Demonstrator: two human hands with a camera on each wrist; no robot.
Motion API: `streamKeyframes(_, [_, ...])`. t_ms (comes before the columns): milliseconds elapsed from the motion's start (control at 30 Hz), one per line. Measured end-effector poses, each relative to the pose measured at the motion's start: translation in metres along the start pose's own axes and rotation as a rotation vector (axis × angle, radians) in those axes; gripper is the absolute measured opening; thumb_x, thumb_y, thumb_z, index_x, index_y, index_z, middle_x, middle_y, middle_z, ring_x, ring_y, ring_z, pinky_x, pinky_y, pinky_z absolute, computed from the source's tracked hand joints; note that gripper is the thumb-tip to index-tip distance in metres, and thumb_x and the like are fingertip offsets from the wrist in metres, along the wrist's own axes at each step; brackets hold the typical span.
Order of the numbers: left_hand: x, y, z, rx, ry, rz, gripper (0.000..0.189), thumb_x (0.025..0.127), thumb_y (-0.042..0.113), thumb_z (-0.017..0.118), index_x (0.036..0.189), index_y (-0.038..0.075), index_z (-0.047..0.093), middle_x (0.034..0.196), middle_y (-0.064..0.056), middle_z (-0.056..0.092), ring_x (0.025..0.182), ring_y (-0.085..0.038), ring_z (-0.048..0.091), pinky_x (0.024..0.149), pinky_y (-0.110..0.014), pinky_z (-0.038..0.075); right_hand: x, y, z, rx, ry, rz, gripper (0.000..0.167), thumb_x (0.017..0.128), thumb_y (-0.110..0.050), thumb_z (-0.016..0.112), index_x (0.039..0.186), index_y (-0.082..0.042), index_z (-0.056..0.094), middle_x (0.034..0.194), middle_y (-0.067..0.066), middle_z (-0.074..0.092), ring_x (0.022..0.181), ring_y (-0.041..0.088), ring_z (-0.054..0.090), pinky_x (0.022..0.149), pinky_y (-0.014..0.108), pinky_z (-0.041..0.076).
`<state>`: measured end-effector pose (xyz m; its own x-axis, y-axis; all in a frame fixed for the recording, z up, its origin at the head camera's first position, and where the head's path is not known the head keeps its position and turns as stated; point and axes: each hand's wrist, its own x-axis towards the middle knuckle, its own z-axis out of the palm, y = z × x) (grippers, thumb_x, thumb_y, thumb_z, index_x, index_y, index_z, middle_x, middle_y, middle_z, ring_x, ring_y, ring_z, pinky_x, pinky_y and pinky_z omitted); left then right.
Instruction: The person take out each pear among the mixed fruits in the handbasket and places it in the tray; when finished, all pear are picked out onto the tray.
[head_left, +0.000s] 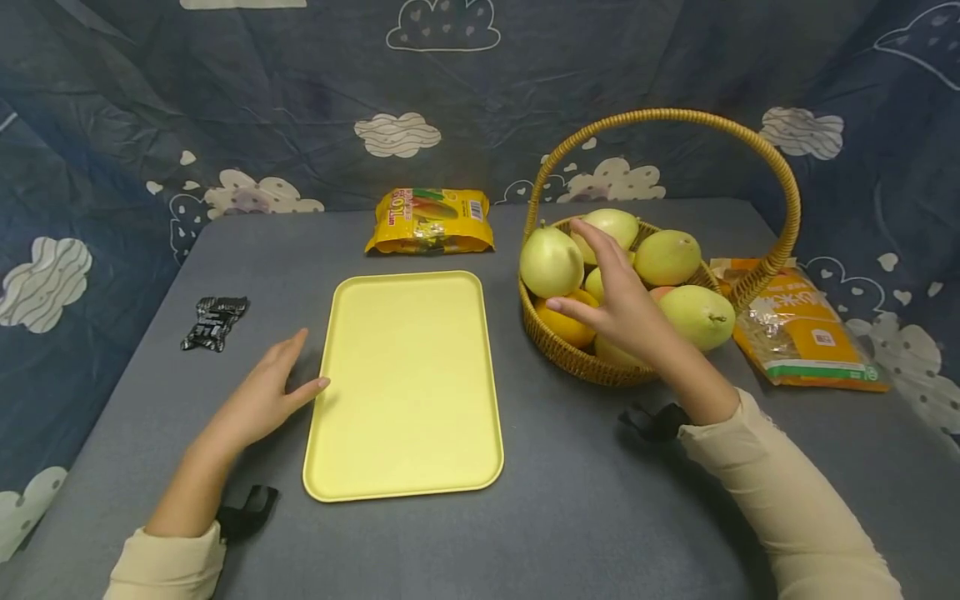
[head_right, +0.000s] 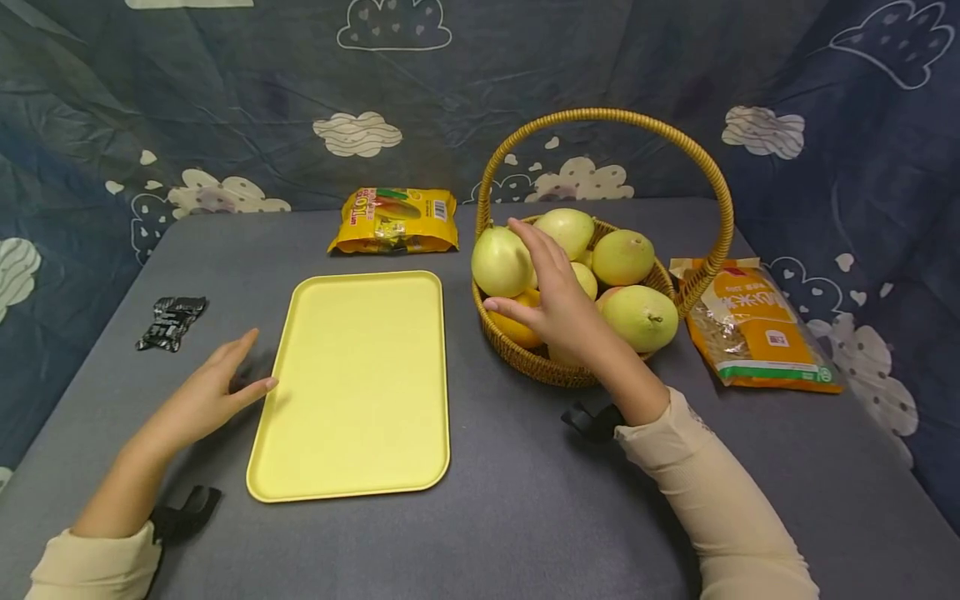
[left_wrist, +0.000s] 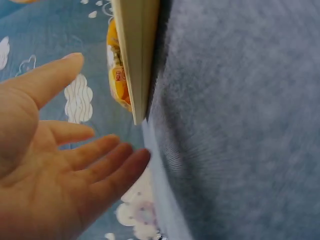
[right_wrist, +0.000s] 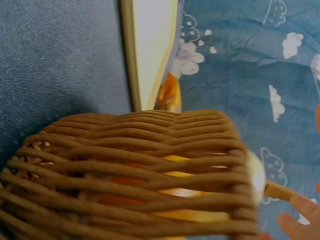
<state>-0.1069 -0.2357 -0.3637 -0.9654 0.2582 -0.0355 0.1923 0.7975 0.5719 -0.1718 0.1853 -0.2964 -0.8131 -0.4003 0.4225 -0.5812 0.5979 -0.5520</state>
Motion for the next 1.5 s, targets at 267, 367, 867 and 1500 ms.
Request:
streamKeyframes(267, [0.004, -0.015, 0.007, -0.232, -0.037, -0.04, 0.074, 0.089, 0.027, 0.057, 0.141, -0.006, 0.015, 0.127, -0.025, 0.035, 0.107, -0.035, 0.043, 0.086, -0.045, 0.038, 0.009, 0.012, 0.011, 0.052, 0.011, 0.074, 0.083, 0.078, -0.021, 0.071, 0.143, -0.014, 0.021, 0.144, 0.007, 0.022, 0.13, 0.018, 0.018, 0.101, 0.044, 0.021])
streamKeyframes(367, [0.005, -0.019, 0.011, -0.32, -0.033, -0.051, 0.072, 0.089, 0.022, 0.059, 0.14, -0.006, 0.017, 0.124, -0.022, 0.039, 0.102, -0.029, 0.046, 0.083, -0.032, 0.041, 0.012, 0.016, 0.016, 0.083, 0.006, 0.109, 0.082, 0.079, -0.022, 0.07, 0.143, -0.011, 0.02, 0.143, 0.009, 0.022, 0.13, 0.02, 0.02, 0.101, 0.043, 0.022])
streamKeyframes(867, [0.009, -0.029, 0.024, -0.466, -0.017, -0.037, 0.061, 0.087, 0.011, 0.06, 0.139, 0.001, 0.03, 0.12, -0.02, 0.042, 0.08, -0.01, 0.057, 0.066, -0.022, 0.045, 0.026, 0.028, 0.028, 0.164, 0.016, 0.249, 0.075, 0.081, -0.027, 0.068, 0.141, -0.007, 0.026, 0.141, 0.01, 0.028, 0.126, 0.023, 0.028, 0.096, 0.043, 0.029])
streamKeyframes(1500, [0.007, -0.031, 0.025, -0.5, -0.014, -0.037, 0.061, 0.087, 0.009, 0.06, 0.139, -0.002, 0.03, 0.12, -0.022, 0.042, 0.078, -0.009, 0.057, 0.066, -0.023, 0.045, 0.022, 0.013, 0.031, 0.306, 0.129, 0.326, 0.075, 0.072, -0.025, 0.076, 0.134, -0.012, 0.037, 0.131, 0.002, 0.037, 0.107, 0.021, 0.045, 0.08, 0.04, 0.041])
